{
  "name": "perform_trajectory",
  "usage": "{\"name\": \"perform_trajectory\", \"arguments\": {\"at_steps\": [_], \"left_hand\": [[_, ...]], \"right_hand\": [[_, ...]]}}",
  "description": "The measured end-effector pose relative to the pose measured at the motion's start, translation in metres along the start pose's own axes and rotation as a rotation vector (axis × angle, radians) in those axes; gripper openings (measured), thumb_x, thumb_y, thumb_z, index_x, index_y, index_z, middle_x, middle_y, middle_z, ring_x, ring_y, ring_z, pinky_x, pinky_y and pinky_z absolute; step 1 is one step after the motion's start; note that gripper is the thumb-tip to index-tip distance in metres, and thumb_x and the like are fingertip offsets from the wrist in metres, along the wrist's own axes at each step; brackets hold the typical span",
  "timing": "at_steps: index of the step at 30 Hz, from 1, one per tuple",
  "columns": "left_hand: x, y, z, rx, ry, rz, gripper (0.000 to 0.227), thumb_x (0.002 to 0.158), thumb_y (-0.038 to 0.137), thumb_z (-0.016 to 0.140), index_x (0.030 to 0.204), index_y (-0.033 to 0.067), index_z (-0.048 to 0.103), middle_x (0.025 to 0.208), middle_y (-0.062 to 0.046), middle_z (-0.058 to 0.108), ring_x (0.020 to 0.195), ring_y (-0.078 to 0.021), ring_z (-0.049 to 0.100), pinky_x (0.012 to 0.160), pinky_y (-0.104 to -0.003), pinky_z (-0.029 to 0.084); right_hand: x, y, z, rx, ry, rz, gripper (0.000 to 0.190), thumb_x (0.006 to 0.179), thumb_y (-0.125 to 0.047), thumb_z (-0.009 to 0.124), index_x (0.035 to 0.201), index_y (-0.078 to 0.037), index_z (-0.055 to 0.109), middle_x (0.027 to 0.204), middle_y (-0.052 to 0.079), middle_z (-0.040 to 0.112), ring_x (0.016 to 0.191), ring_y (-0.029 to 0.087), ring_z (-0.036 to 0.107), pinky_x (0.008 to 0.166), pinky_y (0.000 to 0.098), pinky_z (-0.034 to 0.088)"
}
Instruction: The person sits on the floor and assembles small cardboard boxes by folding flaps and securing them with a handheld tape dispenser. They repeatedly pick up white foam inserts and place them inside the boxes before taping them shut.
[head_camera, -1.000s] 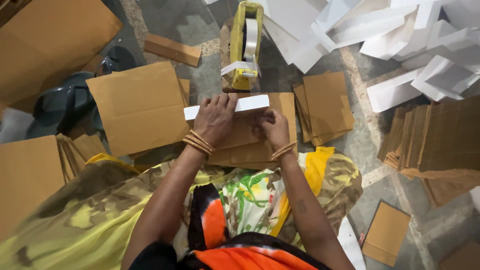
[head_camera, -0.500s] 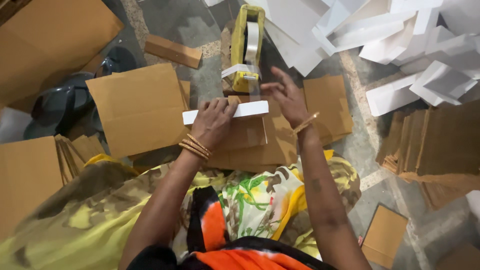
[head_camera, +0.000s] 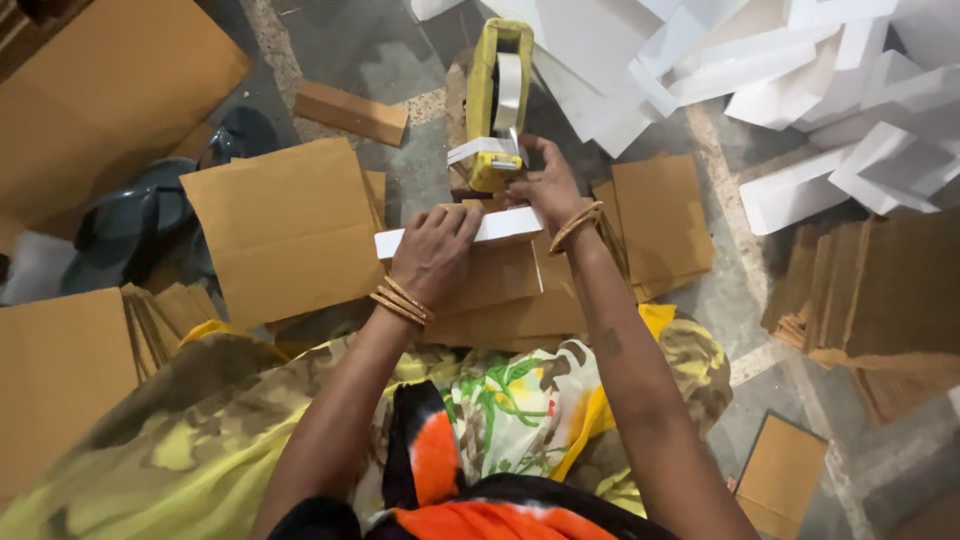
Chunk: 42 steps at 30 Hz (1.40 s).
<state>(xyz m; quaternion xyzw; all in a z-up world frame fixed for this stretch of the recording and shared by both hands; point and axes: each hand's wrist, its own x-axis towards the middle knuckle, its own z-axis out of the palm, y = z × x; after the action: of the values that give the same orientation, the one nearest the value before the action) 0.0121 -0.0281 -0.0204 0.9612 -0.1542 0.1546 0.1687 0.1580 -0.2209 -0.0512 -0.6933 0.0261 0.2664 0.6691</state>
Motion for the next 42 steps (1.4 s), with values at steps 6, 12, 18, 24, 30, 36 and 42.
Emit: {"name": "perform_trajectory", "arguments": {"at_steps": [6,12,18,24,30,36,42], "left_hand": [[-0.032,0.016,-0.006,0.014,0.089,0.112,0.044,0.089,0.019,0.06,0.133,0.0109,0.06,0.121,-0.005,0.066,0.108,-0.0203,0.063,0.097,-0.038,0.046],[-0.037,0.029,-0.011,0.018,0.067,0.177,0.044,0.091,0.022,0.06,0.133,0.0099,0.06,0.121,-0.005,0.066,0.11,-0.0205,0.063,0.099,-0.038,0.046],[-0.035,0.024,-0.011,0.004,0.056,0.128,0.043,0.089,0.019,0.06,0.132,0.0113,0.06,0.122,-0.006,0.066,0.109,-0.0231,0.063,0.098,-0.039,0.045],[-0.022,0.028,-0.015,-0.043,-0.006,0.121,0.038,0.089,0.017,0.062,0.127,0.0099,0.064,0.115,-0.007,0.066,0.107,-0.0253,0.063,0.098,-0.041,0.045],[-0.014,0.007,-0.03,-0.162,-0.074,-0.057,0.039,0.075,0.016,0.074,0.113,0.0159,0.066,0.107,-0.006,0.069,0.102,-0.0291,0.064,0.095,-0.044,0.045],[-0.016,0.001,-0.032,-0.462,-0.069,-0.134,0.042,0.077,0.011,0.073,0.117,0.0132,0.064,0.108,-0.009,0.069,0.103,-0.034,0.065,0.088,-0.046,0.05],[-0.016,-0.002,-0.023,-0.422,-0.046,-0.114,0.043,0.076,0.01,0.072,0.118,0.0161,0.064,0.106,-0.008,0.07,0.104,-0.0331,0.066,0.088,-0.047,0.05]], "right_hand": [[-0.052,0.03,-0.024,-0.059,-0.198,0.121,0.104,0.082,0.005,0.063,0.163,-0.015,0.001,0.112,0.025,0.068,0.096,0.023,0.07,0.082,0.0324,0.058],[-0.039,0.071,-0.063,-0.463,-0.224,-0.096,0.096,0.082,-0.001,0.076,0.16,-0.008,0.021,0.139,0.023,0.046,0.115,0.026,0.058,0.096,0.038,0.053],[-0.048,0.059,-0.051,-0.425,0.032,-0.227,0.056,0.091,-0.014,0.074,0.143,-0.004,0.058,0.13,0.015,0.067,0.118,0.026,0.067,0.102,0.0359,0.056],[-0.15,0.006,-0.026,-0.71,-0.095,-0.502,0.058,0.075,-0.003,0.078,0.13,-0.008,0.062,0.124,0.012,0.067,0.116,0.03,0.064,0.099,0.0377,0.05],[-0.174,-0.003,-0.054,-0.674,0.049,-0.347,0.049,0.076,-0.001,0.073,0.124,-0.009,0.065,0.119,0.012,0.072,0.115,0.03,0.069,0.101,0.0377,0.053],[-0.145,-0.026,-0.09,-0.97,0.079,-0.494,0.041,0.09,0.001,0.063,0.13,-0.004,0.067,0.129,0.017,0.067,0.121,0.031,0.062,0.102,0.0392,0.048],[-0.031,-0.039,-0.04,-0.532,0.029,-0.191,0.027,0.103,-0.025,0.06,0.12,-0.008,0.072,0.108,0.003,0.071,0.095,0.013,0.064,0.08,0.0273,0.053]]}}
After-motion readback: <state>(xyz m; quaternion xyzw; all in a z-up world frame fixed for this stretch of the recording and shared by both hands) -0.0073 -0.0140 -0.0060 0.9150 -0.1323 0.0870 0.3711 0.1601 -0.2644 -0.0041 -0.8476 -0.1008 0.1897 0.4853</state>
